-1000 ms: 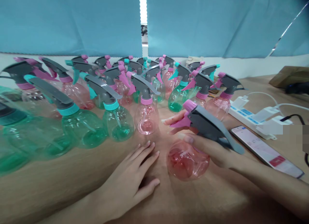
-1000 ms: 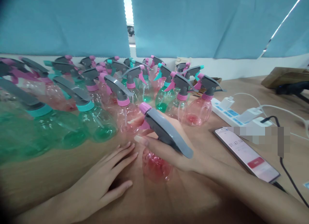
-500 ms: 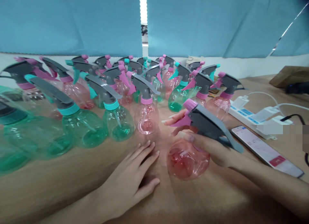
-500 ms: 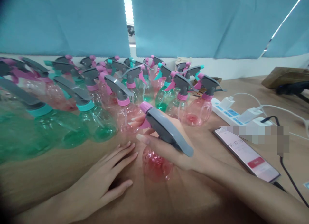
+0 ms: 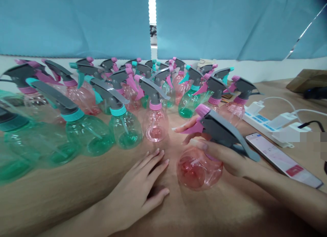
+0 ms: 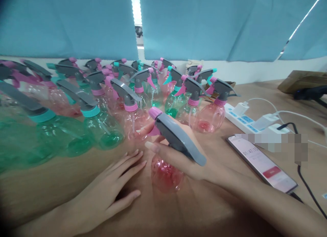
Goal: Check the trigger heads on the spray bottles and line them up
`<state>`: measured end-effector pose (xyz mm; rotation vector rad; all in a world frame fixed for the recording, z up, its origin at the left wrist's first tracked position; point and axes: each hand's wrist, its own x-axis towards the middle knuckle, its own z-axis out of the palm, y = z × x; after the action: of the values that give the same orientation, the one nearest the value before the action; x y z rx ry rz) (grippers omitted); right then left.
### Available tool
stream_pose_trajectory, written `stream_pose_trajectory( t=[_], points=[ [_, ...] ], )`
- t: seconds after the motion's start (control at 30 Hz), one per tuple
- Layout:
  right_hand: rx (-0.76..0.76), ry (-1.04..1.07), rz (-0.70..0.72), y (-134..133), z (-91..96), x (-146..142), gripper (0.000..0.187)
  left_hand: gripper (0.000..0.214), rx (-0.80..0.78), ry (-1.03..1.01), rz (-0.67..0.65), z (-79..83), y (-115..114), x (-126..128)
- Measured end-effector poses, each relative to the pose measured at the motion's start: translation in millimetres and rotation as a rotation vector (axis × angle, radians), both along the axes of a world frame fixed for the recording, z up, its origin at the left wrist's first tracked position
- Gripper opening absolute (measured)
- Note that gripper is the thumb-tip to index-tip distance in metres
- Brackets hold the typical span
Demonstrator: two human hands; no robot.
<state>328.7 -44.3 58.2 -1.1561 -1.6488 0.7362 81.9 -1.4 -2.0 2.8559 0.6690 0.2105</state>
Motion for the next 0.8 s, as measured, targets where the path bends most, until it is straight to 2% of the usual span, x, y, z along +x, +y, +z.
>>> stream_pose_trajectory(
  t=[0.23, 0.63, 0.8],
  points=[
    [0.036, 0.012, 0.010, 2.9, -0.4, -4.0, 0.023, 0.055, 0.015, 0.007, -0.007, -1.4, 0.4, -1.0],
    [0.037, 0.003, -0.073, 1.8, 2.9, -5.3, 0.018, 0.056, 0.042, -0.017, -0.024, -1.3, 0.4, -0.7],
    [0.043, 0.029, -0.077, 2.0, 3.4, -6.8, 0.025, 0.056, 0.032, -0.024, -0.023, -1.1, 0.5, -0.4]
  ],
)
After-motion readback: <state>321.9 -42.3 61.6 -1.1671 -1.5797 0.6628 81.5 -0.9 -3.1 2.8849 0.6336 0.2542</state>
